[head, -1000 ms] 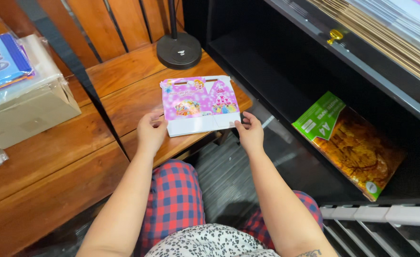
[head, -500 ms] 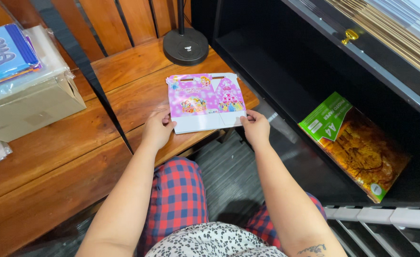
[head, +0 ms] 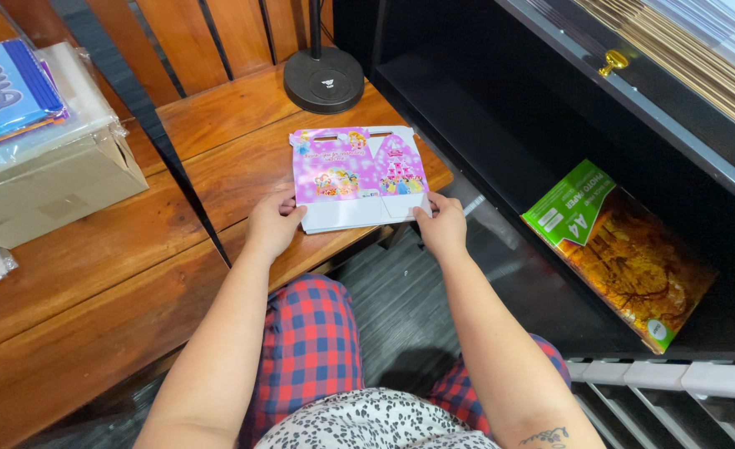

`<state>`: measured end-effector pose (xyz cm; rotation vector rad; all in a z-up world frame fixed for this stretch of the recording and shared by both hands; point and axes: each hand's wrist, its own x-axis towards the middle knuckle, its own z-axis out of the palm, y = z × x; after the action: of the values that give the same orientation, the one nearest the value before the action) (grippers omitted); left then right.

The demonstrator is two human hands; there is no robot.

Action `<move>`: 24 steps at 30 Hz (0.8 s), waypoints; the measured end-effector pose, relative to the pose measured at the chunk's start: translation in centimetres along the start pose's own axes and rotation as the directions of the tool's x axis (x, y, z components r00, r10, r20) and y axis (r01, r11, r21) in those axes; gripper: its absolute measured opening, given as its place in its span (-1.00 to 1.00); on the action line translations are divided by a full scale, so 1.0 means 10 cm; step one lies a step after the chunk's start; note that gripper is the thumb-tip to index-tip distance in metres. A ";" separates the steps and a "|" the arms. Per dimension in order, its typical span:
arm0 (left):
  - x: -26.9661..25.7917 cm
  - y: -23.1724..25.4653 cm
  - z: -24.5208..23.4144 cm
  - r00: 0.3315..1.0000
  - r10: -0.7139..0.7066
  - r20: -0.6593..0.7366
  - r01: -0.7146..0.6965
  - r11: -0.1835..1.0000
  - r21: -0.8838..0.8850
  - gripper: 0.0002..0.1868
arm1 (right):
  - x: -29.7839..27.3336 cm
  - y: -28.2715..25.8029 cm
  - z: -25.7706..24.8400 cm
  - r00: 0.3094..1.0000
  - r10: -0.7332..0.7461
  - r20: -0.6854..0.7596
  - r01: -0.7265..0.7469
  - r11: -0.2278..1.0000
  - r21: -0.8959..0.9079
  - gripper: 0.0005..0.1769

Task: The person sits on the floor and repeatedly picks up stacks of pink and white printed paper from a wooden bench. They lift each stack and place it onto a larger pile on a black shelf unit to the right. The person continues this repetitive stacking process throughout the video.

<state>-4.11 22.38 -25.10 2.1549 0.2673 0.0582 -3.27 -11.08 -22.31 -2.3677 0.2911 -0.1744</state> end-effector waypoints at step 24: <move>0.34 -0.23 0.10 0.969 -0.238 0.067 0.240 0.834 -0.496 -0.49 | -0.16 -0.29 -0.20 0.952 -0.161 0.259 0.253 0.892 -0.374 -0.37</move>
<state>-1.07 23.56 -27.72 1.5874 0.4655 -0.0188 -4.73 -9.98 -18.96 -2.8004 -0.0456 0.0600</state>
